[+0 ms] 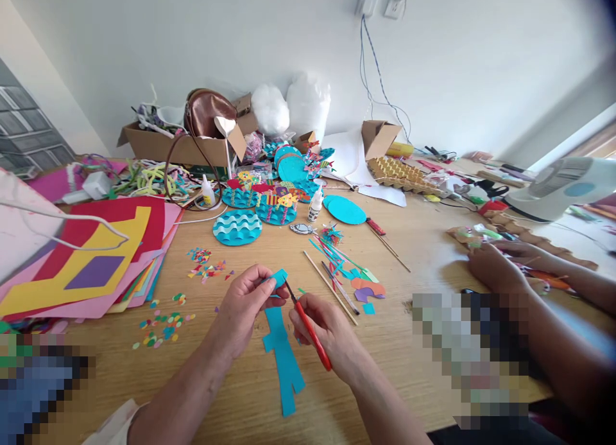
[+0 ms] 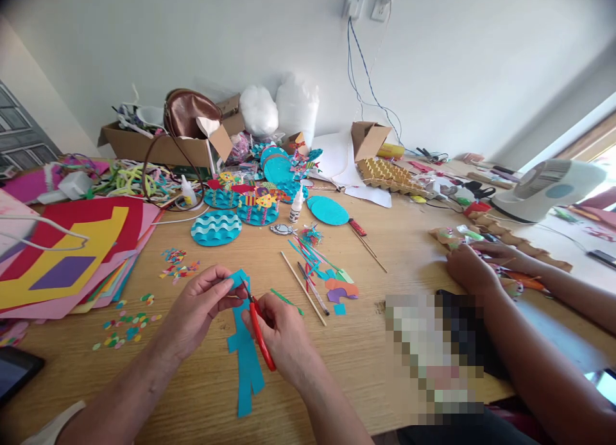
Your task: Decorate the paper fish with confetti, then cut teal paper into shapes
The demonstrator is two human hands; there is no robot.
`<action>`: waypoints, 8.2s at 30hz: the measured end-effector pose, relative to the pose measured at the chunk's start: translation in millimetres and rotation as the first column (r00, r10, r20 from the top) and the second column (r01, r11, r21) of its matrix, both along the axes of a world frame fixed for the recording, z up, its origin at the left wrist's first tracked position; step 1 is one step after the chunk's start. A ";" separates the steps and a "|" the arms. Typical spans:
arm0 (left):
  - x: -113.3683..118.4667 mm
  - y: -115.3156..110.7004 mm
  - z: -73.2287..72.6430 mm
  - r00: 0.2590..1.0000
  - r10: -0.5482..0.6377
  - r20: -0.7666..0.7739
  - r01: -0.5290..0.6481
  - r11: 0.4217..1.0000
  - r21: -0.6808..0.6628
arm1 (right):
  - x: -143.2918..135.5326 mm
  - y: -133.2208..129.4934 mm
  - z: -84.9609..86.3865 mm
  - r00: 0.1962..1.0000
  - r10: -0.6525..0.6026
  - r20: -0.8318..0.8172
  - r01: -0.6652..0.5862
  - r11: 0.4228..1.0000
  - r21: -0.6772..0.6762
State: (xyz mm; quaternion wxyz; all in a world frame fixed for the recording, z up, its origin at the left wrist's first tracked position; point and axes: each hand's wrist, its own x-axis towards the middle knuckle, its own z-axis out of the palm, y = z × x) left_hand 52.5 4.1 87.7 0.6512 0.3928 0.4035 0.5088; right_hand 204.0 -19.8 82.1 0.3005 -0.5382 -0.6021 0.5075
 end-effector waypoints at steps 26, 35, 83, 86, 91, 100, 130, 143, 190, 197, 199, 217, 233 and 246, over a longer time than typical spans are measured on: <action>1.5 21.0 -16.5 0.993 0.002 -0.117 -0.006 0.999 -0.038 | 34.4 27.7 -11.1 0.889 -0.088 0.450 0.065 0.996 0.068; -6.1 15.3 -17.0 0.948 0.015 -0.319 -0.021 1.000 -0.016 | 69.1 14.9 -1.7 0.473 -0.017 0.881 -0.001 1.000 0.019; -11.5 -15.0 -48.2 0.682 -0.259 -0.684 0.372 0.928 0.019 | 72.4 -22.7 -16.6 0.722 0.192 0.664 -0.240 0.970 -0.018; -3.7 -16.0 -40.9 0.702 -0.303 -0.645 0.395 0.919 -0.002 | 77.6 -26.5 -16.0 0.736 0.220 0.640 -0.270 0.963 -0.021; 12.4 -6.4 -34.2 0.824 -0.360 -0.439 0.374 0.926 -0.057 | 77.3 -25.4 -11.8 0.806 0.074 0.587 -0.171 0.979 0.111; 32.5 -4.2 -30.2 0.789 -0.315 -0.527 0.407 0.911 0.065 | 42.5 -3.6 -11.0 0.975 -0.007 0.221 -0.020 0.993 0.120; -16.1 -13.5 -37.3 0.710 -0.215 -0.671 0.368 0.925 0.093 | 69.3 -32.3 -19.0 0.582 0.169 0.796 -0.254 0.967 -0.020; 5.6 -23.5 -30.7 0.817 -0.370 -0.442 0.402 0.915 -0.022 | 55.5 -26.0 -15.9 0.973 -0.161 0.168 0.137 0.980 0.144; 5.3 -10.2 -3.6 0.892 -0.166 -0.421 0.223 0.970 0.091 | 45.5 -22.9 24.3 0.946 -0.309 -0.100 0.319 0.942 0.106; 7.3 -12.6 -0.3 0.841 -0.102 -0.531 0.221 0.961 0.166 | 6.1 14.3 19.3 0.935 -0.197 -0.295 0.235 0.967 0.098; 7.8 -12.8 0.1 0.882 -0.122 -0.455 0.198 0.973 0.123 | 2.6 17.7 17.6 0.920 -0.222 -0.322 0.268 0.958 0.104; 7.6 -8.0 -5.6 0.994 -0.041 -0.101 0.044 0.999 0.030 | 25.2 -35.8 10.6 0.993 0.014 0.121 -0.024 0.996 0.083; 16.3 -12.2 -1.6 0.987 -0.142 -0.072 0.145 0.989 0.036 | 12.8 -27.3 3.7 0.987 0.056 0.149 -0.076 0.989 0.130; 18.7 -12.0 -8.1 0.984 -0.174 -0.046 0.175 0.985 0.007 | 11.9 -26.9 4.4 0.995 0.016 0.101 -0.025 0.995 0.097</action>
